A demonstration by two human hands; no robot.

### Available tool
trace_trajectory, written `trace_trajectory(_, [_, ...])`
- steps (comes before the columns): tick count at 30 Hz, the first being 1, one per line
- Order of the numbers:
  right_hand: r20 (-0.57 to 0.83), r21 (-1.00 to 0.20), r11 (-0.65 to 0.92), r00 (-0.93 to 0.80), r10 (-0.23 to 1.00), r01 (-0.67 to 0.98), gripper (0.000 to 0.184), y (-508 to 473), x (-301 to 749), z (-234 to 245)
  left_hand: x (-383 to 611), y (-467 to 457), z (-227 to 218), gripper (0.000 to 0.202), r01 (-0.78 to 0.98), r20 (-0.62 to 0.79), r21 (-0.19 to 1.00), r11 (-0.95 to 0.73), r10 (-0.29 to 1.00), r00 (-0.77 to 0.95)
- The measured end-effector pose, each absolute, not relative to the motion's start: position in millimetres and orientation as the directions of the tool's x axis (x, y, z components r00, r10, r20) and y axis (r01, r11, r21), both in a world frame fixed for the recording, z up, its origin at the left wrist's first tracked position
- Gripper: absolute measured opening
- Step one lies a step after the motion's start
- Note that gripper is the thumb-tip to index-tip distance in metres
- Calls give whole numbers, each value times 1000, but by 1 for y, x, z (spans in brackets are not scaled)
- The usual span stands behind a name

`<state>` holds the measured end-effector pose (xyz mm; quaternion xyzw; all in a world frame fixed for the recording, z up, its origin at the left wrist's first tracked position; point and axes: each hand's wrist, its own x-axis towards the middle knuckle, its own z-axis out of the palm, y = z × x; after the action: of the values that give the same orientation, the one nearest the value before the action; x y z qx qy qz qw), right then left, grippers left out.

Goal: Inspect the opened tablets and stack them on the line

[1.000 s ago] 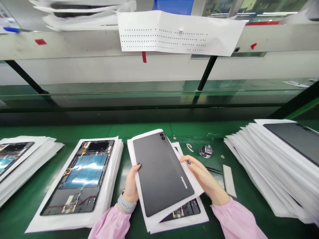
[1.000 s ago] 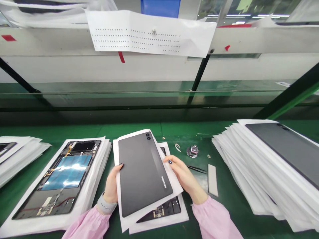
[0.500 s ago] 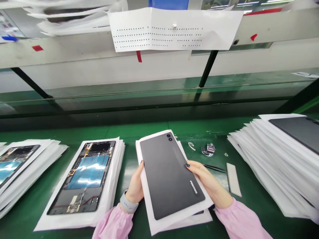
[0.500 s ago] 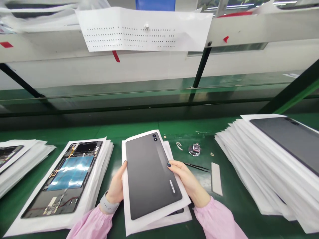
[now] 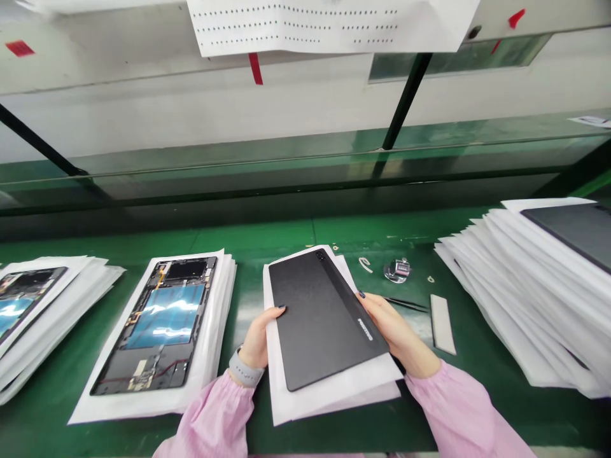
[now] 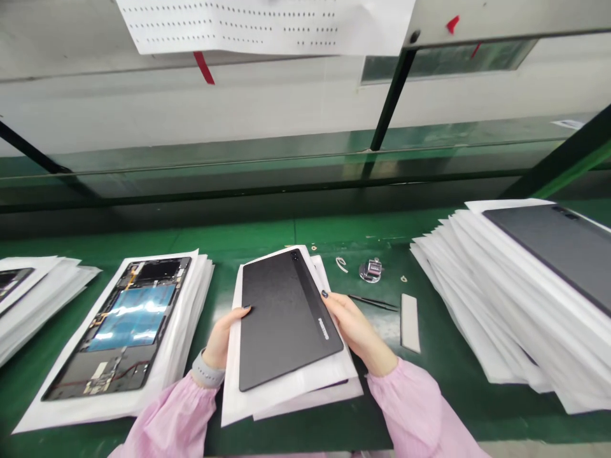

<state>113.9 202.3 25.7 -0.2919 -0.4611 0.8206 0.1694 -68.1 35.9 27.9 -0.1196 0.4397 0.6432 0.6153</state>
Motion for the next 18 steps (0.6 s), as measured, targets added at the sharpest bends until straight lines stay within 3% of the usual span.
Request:
trace_trajectory(5, [-240, -867, -492, -793, 560, -85, 50, 203, 121, 31, -75, 35, 28, 32, -930, -714, 330, 162, 687, -134])
trace_trajectory(18, [-180, -864, -483, -810, 557, -140, 42, 204, 123, 36, -79, 32, 23, 28, -947, -630, 280, 156, 774, -59])
